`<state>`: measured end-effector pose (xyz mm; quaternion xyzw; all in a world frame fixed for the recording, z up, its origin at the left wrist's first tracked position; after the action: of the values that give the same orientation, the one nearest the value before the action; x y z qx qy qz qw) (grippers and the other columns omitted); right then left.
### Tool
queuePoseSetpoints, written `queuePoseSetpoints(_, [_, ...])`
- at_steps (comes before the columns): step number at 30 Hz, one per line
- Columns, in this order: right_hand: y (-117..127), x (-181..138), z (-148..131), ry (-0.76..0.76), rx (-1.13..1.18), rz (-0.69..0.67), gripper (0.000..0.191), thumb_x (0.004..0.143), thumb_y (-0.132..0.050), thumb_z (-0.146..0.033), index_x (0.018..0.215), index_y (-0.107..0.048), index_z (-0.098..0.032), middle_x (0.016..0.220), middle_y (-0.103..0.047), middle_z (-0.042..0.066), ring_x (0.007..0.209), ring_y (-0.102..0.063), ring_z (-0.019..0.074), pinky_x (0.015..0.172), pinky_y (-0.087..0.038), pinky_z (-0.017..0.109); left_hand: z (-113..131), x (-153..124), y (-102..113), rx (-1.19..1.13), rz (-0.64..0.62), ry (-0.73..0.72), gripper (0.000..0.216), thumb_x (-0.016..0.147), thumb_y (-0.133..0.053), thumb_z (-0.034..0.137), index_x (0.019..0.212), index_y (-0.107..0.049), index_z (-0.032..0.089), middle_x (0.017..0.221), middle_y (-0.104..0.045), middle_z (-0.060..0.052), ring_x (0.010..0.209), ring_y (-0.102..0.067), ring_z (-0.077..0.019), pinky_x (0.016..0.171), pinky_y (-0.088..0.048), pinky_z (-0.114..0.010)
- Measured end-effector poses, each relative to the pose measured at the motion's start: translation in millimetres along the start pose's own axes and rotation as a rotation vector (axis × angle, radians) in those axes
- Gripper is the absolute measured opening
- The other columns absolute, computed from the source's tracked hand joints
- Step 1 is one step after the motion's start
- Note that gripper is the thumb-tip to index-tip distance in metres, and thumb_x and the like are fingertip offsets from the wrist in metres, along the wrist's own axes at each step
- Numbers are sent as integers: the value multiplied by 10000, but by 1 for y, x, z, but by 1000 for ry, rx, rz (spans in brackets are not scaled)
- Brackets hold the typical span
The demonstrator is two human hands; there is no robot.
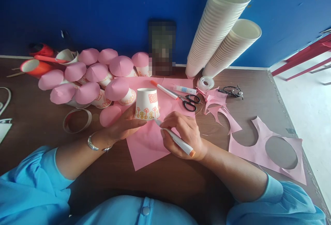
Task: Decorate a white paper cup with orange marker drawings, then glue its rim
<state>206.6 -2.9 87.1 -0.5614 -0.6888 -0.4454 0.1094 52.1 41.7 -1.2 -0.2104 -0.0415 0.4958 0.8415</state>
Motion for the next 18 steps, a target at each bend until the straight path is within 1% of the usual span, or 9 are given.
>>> queuePoseSetpoints(6, [-1,0,0,-21,23,-9,202,843,-575,-69,973,-595,-222,718,-651,-4,627,-673,159,551,-532,263,-4,0,2,7,-23,1,527,799,-837,256,1251,-566,239,1134,-626,-40,1069,-581,-223,935,-478,-359])
queuePoseSetpoints(10, [-3,0,0,-42,33,-21,201,847,-562,-67,970,-592,-224,727,-656,2,625,-667,158,546,-538,272,0,-2,-1,8,-32,-10,520,793,-839,249,1243,-579,238,1116,-629,-38,1037,-584,-214,907,-479,-344])
queuePoseSetpoints(15, [0,0,0,-34,58,11,207,839,-572,-58,966,-606,-217,730,-651,4,625,-661,157,544,-541,273,3,-3,-2,39,-16,11,528,812,-821,233,1283,-582,231,1171,-650,-57,1104,-597,-248,946,-480,-369])
queuePoseSetpoints(18, [1,0,-1,-18,73,20,217,840,-575,-53,982,-614,-213,729,-645,5,626,-661,159,538,-543,275,1,-2,-1,28,-25,4,531,799,-830,245,1270,-585,238,1162,-655,-49,1096,-602,-248,945,-483,-373])
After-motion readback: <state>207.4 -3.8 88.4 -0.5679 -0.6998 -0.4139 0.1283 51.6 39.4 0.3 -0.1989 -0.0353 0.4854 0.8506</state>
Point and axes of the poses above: each hand's wrist, its own x-axis towards the middle knuckle, its own y-axis out of the back of the hand, z = x × y, the point moved 8 cm from there along x, towards the middle knuckle
